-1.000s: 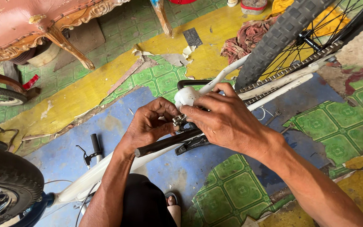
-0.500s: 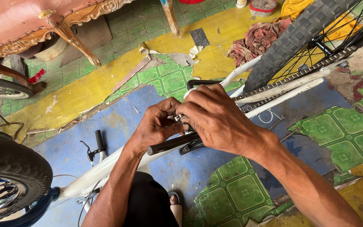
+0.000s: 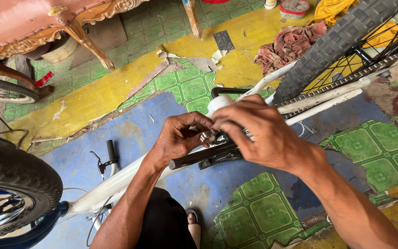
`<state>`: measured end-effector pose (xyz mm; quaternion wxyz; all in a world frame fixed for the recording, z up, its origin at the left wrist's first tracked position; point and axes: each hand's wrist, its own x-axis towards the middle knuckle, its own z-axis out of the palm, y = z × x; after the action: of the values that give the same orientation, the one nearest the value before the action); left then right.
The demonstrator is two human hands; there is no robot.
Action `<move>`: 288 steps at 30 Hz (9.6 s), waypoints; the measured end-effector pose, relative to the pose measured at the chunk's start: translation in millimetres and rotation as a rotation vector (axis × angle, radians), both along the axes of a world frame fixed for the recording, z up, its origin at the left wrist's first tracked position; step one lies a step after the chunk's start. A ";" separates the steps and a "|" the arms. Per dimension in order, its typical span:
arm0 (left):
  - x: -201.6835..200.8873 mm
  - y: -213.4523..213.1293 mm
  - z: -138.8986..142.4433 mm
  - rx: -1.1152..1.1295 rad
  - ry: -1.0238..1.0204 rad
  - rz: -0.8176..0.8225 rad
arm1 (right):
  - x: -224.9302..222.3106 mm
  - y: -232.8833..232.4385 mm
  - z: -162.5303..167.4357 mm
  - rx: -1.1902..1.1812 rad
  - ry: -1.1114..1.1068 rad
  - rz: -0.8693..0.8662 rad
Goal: The person kneels beside a bicycle lying upside down on the floor and uses a wrench to loosen the rear wheel axle. They then work on the drivetrain, threading the chain over the chainring and crank and adjusting the chain and pedal by hand.
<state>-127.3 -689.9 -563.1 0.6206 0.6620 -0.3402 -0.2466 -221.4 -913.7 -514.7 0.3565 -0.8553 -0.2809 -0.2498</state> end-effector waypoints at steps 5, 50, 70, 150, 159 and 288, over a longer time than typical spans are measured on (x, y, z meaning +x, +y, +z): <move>-0.9 0.3 3.0 -0.056 -0.005 -0.046 | -14.7 -10.7 4.6 0.076 0.122 -0.060; -6.4 -0.6 6.0 0.111 -0.131 0.129 | -9.9 -12.0 -17.9 -0.056 -0.128 -0.098; -14.6 -3.0 19.3 0.109 -0.194 0.162 | -7.3 -11.4 -3.4 -0.094 -0.096 -0.081; -28.1 19.9 15.8 -0.048 -0.212 0.220 | -3.8 -70.8 36.9 -0.073 0.214 -0.137; -30.6 18.5 18.7 -0.020 -0.224 0.231 | -2.3 -52.2 30.8 -0.092 0.271 -0.080; -26.4 5.4 46.3 0.153 -0.453 0.178 | 8.1 5.6 -3.4 -0.312 -0.344 -0.117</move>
<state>-153.8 -684.5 -516.8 0.4958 0.7727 -0.3915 -0.0615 -213.3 -908.0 -518.2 0.1517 -0.8596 -0.3228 -0.3658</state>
